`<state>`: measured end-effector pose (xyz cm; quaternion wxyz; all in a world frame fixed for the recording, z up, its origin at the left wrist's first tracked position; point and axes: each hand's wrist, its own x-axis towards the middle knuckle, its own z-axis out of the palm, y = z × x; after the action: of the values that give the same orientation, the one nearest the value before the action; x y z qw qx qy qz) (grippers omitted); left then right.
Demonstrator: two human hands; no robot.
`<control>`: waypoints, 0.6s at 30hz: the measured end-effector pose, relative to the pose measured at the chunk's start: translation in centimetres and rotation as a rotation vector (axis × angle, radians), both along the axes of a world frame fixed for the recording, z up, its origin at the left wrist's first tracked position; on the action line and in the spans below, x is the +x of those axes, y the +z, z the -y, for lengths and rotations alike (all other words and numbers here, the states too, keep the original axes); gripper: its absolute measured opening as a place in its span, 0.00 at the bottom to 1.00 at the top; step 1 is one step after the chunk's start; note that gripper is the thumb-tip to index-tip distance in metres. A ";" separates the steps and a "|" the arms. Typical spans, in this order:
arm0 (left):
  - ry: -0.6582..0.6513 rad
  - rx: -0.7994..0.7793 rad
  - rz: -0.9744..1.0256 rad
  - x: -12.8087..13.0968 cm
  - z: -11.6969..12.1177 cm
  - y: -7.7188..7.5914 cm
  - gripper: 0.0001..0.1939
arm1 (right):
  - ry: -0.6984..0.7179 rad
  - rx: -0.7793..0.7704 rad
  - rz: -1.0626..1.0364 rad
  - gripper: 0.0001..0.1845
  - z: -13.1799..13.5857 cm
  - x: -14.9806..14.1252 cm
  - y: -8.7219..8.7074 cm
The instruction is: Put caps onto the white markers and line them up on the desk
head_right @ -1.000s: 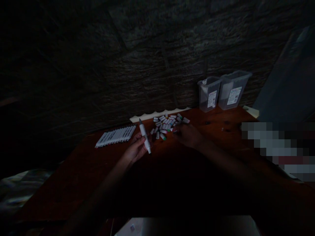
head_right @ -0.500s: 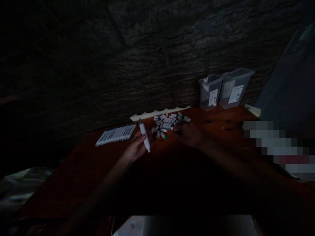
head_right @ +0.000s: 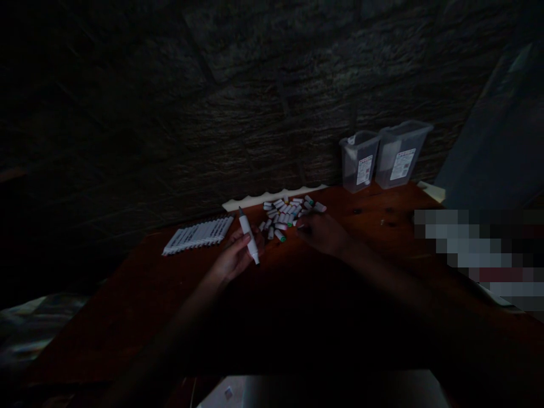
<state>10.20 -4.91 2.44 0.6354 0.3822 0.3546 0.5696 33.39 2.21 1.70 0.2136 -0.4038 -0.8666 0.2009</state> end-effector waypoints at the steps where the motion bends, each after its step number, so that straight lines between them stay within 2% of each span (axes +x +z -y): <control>1: 0.001 0.000 -0.002 0.0 0.0 0.1 0.15 | 0.002 0.005 0.001 0.13 0.0 0.0 0.0; 18: -0.006 0.019 -0.060 0.3 0.2 0.4 0.14 | -0.001 0.016 -0.005 0.13 0.0 0.0 -0.2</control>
<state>10.52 -5.16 2.81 0.6224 0.4063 0.3672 0.5592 33.37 2.24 1.53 0.2190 -0.4019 -0.8674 0.1951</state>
